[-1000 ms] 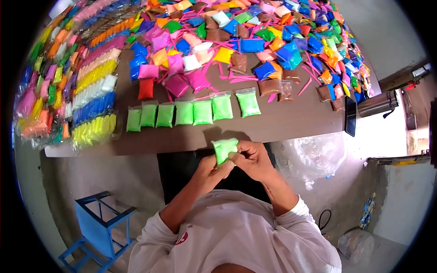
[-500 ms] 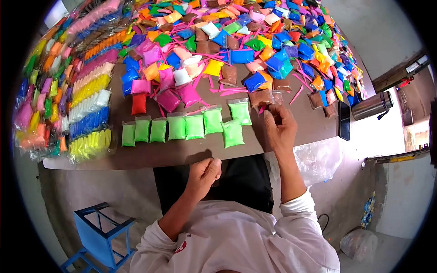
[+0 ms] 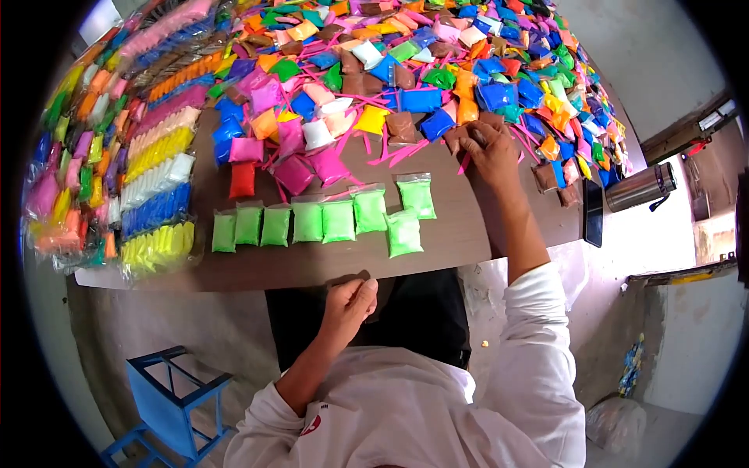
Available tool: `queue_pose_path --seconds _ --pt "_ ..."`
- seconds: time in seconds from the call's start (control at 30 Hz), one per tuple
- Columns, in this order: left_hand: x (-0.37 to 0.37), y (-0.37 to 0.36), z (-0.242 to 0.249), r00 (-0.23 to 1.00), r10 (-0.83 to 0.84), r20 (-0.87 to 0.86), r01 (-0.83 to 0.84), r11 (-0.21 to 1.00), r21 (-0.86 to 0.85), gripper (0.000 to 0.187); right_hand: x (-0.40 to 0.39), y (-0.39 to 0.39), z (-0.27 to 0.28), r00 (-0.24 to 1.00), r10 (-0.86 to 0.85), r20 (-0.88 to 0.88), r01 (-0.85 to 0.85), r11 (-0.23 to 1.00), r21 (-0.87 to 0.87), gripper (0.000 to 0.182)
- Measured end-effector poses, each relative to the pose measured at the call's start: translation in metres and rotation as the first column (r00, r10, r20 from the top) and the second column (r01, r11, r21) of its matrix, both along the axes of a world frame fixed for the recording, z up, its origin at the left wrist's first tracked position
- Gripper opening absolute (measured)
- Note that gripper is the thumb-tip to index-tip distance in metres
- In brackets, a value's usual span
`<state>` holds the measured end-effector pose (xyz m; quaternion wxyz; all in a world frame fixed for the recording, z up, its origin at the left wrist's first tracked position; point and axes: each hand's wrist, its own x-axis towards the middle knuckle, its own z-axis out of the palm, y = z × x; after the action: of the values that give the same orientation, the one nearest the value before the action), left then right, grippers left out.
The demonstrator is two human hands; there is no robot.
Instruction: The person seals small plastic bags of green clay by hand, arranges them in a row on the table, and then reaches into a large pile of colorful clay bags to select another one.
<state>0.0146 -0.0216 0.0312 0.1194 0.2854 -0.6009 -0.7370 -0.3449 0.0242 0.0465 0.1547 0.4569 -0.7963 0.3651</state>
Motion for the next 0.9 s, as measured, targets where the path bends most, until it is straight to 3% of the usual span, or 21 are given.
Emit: queue_pose_path --seconds 0.1,0.17,0.2,0.23,0.3,0.4,0.47,0.53,0.57,0.63,0.67,0.77,0.8,0.87,0.9 --pt "0.006 -0.001 0.001 1.000 0.005 0.000 -0.005 1.000 0.017 0.040 0.047 0.006 0.034 0.992 -0.045 0.116 0.050 0.998 -0.040 0.024" --pt "0.008 0.001 -0.002 1.000 0.015 0.006 -0.015 0.999 0.046 0.040 0.093 0.015 0.046 0.997 -0.029 0.078 0.028 1.000 0.010 0.019" --pt "0.007 0.002 -0.003 1.000 0.016 0.009 -0.016 0.997 0.071 0.041 0.124 0.023 0.062 0.960 -0.034 0.279 -0.003 0.991 0.132 0.021" --pt "0.007 0.003 -0.004 1.000 0.019 0.008 -0.020 0.997 0.073 0.041 0.130 0.027 0.034 0.988 -0.001 0.154 -0.010 0.998 0.066 0.029" --pt "0.007 0.005 -0.005 0.998 -0.056 0.037 0.056 0.998 -0.005 0.040 0.161 0.033 0.039 0.977 -0.043 0.209 -0.011 0.968 0.250 0.037" --pt "0.005 0.006 0.000 0.997 -0.071 0.016 0.071 0.997 0.011 0.041 0.178 0.031 0.021 0.990 -0.066 0.124 0.023 0.946 0.322 0.044" --pt "0.006 0.005 -0.002 0.997 -0.074 0.019 0.074 0.997 0.020 0.040 0.181 0.031 0.013 0.984 -0.067 0.163 0.018 0.958 0.288 0.043" --pt "0.009 0.004 -0.006 0.997 -0.073 0.023 0.073 0.997 0.030 0.039 0.180 0.034 0.009 0.822 -0.004 0.569 -0.115 0.978 0.174 0.038" --pt "0.010 0.003 -0.009 0.997 -0.073 0.034 0.072 0.997 0.030 0.042 0.179 0.037 0.002 0.822 -0.003 0.569 -0.118 0.978 0.175 0.038" --pt "0.014 0.005 -0.012 0.996 -0.071 0.051 0.069 0.997 0.039 0.045 0.182 0.042 -0.009 0.536 0.216 0.816 -0.214 0.970 -0.116 0.028" --pt "0.013 0.003 -0.012 0.995 -0.095 0.042 0.093 0.995 0.042 0.047 0.185 0.046 -0.010 0.533 0.214 0.818 -0.215 0.970 -0.113 0.028" --pt "0.011 0.001 -0.006 0.990 -0.134 0.041 0.132 0.991 0.033 0.050 0.201 0.055 -0.003 0.217 0.443 0.870 -0.284 0.881 -0.377 0.011" --pt "0.010 0.001 -0.003 0.988 -0.151 0.043 0.151 0.988 0.015 0.052 0.206 0.055 0.003 0.213 0.443 0.871 -0.284 0.881 -0.379 0.011" --pt "0.007 0.001 -0.004 0.989 -0.150 0.016 0.149 0.988 0.034 0.052 0.219 0.053 0.021 0.054 0.370 0.928 -0.188 0.916 -0.354 0.014" --pt "0.006 0.001 -0.004 0.989 -0.149 -0.017 0.150 0.987 0.053 0.052 0.223 0.053 0.019 0.062 0.383 0.922 -0.189 0.911 -0.366 0.025"
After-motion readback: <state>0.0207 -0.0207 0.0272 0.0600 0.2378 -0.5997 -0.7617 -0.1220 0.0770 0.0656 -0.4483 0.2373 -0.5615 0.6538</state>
